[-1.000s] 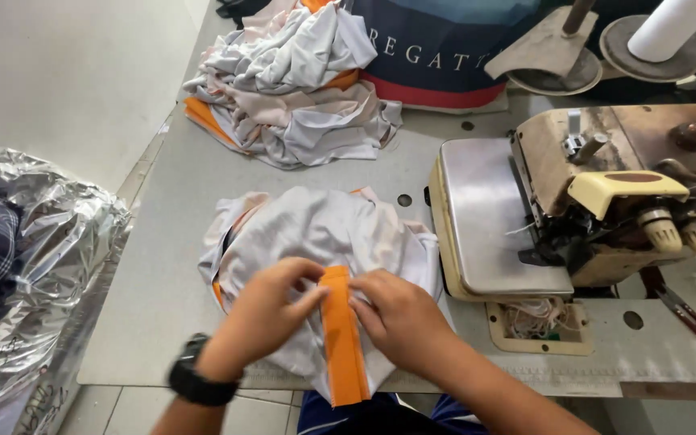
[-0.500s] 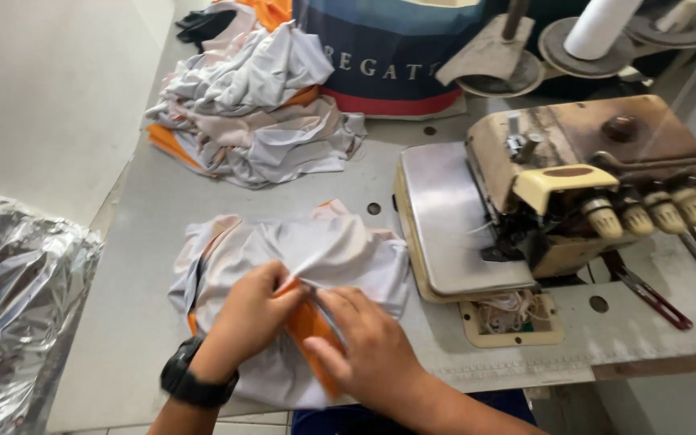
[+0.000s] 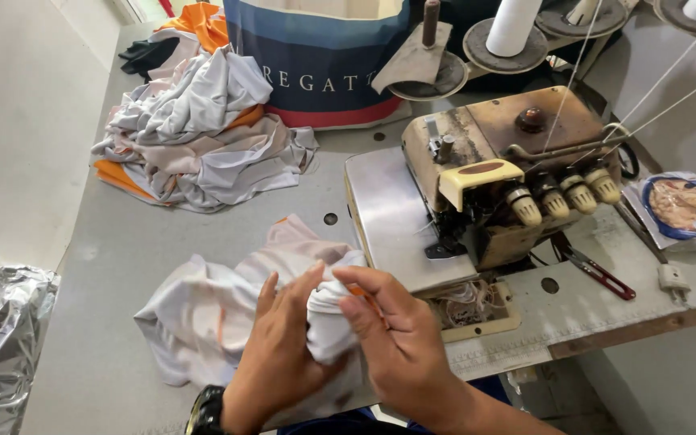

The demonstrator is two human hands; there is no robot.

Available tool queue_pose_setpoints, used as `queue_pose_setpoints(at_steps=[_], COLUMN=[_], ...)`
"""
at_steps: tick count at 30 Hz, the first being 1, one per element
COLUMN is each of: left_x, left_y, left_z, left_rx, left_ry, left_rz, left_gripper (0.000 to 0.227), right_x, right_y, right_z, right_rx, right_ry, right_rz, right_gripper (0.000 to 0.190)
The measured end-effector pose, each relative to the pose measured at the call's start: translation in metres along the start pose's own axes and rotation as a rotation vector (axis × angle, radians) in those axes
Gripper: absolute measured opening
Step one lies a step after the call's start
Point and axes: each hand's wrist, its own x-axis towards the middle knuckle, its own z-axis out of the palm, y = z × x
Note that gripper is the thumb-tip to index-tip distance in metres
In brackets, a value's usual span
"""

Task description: Using an industrial overlock machine to finish the edges of fabric garment pieces.

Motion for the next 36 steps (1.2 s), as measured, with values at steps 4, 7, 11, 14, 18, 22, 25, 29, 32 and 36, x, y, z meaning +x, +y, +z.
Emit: queue_pose_setpoints(at_steps=[4,7,11,14,18,22,25,29,32,36], left_x=[0.008,0.02,0.045,0.052,0.069,0.082,0.083,0.085,0.09,0.099], left_y=[-0.018,-0.016,-0.01,0.013,0.057,0.049,0.048,0.052,0.05,0.051], left_z=[0.004,-0.004,-0.006,0.011,0.032,0.051,0.053,0.05,0.052,0.056], left_rx=[0.027,0.224,0.55,0.368,0.027,0.057,0.114,0.137,0.128,0.176], left_ry=[0.208,0.316,0.12,-0.132,-0.163,0.069,0.116,0.084,0.085,0.075], left_rz=[-0.136,-0.151,-0.259,-0.053,0.176,0.328,0.386,0.405,0.389,0.365], left_gripper=[0.049,0.044,0.105,0.121,0.078,0.029,0.01,0.015,0.013,0.015], right_x=[0.002,0.002,0.003,0.005,0.0,-0.005,-0.006,-0.007,-0.009,-0.003], right_y=[-0.001,0.014,0.028,0.045,0.041,0.058,0.07,0.071,0.067,0.07], right_z=[-0.028,-0.048,-0.062,-0.07,-0.083,-0.099,-0.111,-0.118,-0.122,-0.13], right_rx=[-0.062,-0.148,-0.206,-0.104,-0.018,-0.464,-0.677,-0.78,-0.863,-0.914], right_ry=[-0.071,-0.102,0.063,0.134,0.098,0.282,0.281,0.208,0.185,0.177], right_rz=[-0.082,-0.008,0.126,0.19,0.33,0.15,-0.021,-0.238,-0.287,-0.241], right_gripper=[0.039,0.046,0.057,0.059,0.053,0.031,0.02,0.024,0.028,0.032])
